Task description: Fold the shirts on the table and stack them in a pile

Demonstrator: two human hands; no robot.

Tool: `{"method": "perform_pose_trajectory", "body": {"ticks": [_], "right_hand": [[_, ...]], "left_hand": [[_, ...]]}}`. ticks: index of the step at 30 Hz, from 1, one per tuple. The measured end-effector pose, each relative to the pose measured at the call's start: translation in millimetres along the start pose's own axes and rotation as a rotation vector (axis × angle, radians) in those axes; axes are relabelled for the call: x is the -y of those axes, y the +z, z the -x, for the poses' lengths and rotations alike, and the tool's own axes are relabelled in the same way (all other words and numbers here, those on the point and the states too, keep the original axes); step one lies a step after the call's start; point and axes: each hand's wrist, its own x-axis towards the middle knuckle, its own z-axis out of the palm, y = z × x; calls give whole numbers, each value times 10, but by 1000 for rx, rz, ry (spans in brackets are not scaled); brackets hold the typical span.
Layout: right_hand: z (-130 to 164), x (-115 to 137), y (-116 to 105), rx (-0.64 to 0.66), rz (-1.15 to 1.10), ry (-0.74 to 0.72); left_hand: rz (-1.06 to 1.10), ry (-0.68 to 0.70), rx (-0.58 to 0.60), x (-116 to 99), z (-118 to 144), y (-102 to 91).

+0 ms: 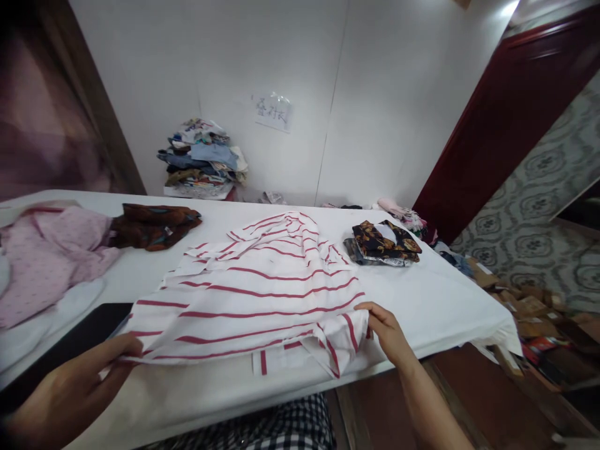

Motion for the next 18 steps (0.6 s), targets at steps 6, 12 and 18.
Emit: {"method": "perform_pose_trajectory", "body": {"ticks": [6, 12, 18], "right_hand": [[-709, 184, 146, 72, 267, -44], [-1693, 21, 117, -182, 784, 123], [-1995, -90, 62, -216, 885, 131]], "left_hand": [[-77, -41, 119, 68, -187, 163], [-130, -44, 150, -38, -323, 236], [-65, 4, 123, 35, -304, 338]]}}
